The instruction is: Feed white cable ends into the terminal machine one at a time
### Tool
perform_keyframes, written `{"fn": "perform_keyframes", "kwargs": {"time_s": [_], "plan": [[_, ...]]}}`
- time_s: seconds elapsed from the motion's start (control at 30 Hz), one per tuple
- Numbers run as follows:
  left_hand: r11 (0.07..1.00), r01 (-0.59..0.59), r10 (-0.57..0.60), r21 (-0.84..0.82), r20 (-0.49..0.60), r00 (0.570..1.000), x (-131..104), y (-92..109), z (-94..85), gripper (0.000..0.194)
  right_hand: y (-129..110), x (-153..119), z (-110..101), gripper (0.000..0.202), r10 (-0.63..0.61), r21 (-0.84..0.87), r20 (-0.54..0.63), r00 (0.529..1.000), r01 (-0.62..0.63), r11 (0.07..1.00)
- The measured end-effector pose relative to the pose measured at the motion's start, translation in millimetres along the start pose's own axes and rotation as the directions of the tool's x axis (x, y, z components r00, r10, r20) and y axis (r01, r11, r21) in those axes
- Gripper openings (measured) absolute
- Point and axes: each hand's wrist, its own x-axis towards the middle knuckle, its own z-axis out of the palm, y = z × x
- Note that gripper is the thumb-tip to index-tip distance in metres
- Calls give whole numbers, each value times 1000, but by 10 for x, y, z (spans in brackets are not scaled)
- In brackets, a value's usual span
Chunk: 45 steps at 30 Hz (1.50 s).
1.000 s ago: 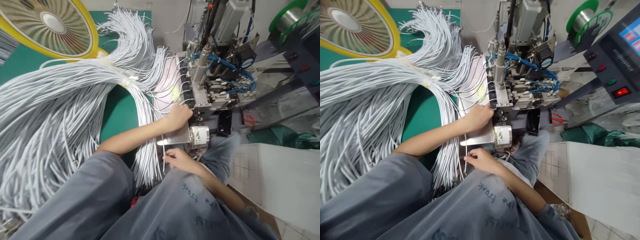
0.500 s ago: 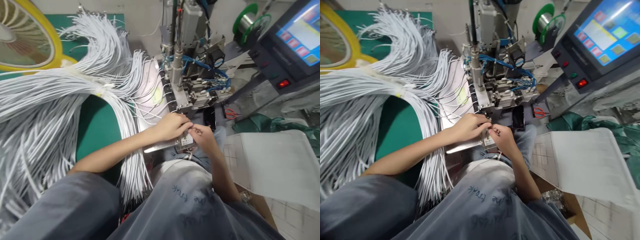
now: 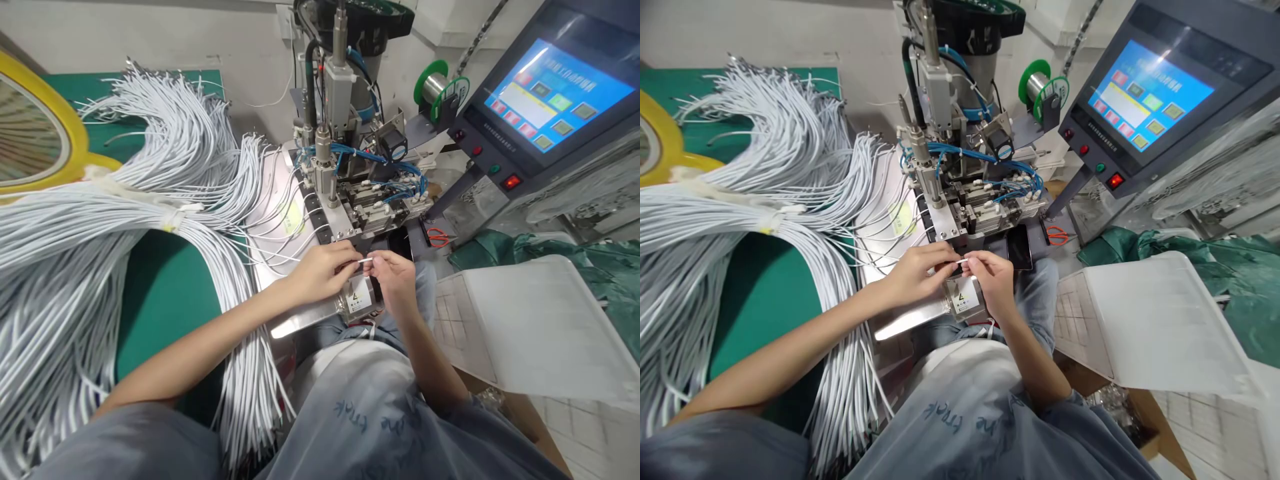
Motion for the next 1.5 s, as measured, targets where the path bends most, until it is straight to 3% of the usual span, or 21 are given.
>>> {"fn": "perform_keyframes", "kwargs": {"time_s": [0.13, 0.4, 0.53, 0.7, 0.77, 0.83, 0.9, 0.97, 1.07, 1.17, 1.23, 1.37, 1.5], "plan": [[998, -29, 28, -54, -28, 999, -4, -31, 22, 23, -16, -2, 53, 20, -57, -96, -13, 998, 56, 994], [956, -145, 142, 256, 31, 989, -43, -108, 39, 27, -194, 133, -112, 25, -37, -373, 136, 990, 86, 924], [985, -116, 124, 130, -53, 991, -36, -78, 81, 24, -141, 171, -122, 25, -133, -380, 168, 977, 189, 905], [998, -44, 35, -52, -163, 986, -47, -56, 165, 18, 6, 82, 32, 24, -301, -359, 13, 954, 285, 889], [997, -63, 69, 49, -144, 987, -52, -69, 163, 20, 28, 74, 49, 25, -398, -458, 9, 917, 358, 814], [960, -106, 135, 259, -96, 986, -51, -87, 137, 23, 13, 108, 15, 26, -447, -544, 83, 891, 416, 728], [879, -166, 211, 446, -52, 976, -45, -103, 106, 25, -27, 169, -48, 28, -401, -563, 189, 896, 434, 703], [840, -185, 246, 510, -53, 968, -37, -113, 92, 25, -68, 224, -100, 29, -325, -541, 272, 905, 424, 726], [928, -104, 158, 359, -126, 979, -34, -116, 119, 22, -79, 240, -89, 29, -335, -492, 270, 903, 428, 758], [995, 17, -4, 94, -142, 990, -43, -108, 165, 19, -6, 191, 5, 29, -414, -453, 139, 900, 430, 781], [997, 71, -68, 22, -91, 994, -48, -101, 182, 17, 80, 168, 54, 28, -425, -448, 50, 904, 400, 799], [961, 119, -148, 251, 98, 984, -38, -95, 177, 19, 288, 215, -6, 24, -300, -444, 13, 954, 274, 853], [878, 115, -256, 464, 252, 933, -14, -121, 180, 22, 458, 319, -167, 21, -101, -366, 24, 995, 103, 925]]}}
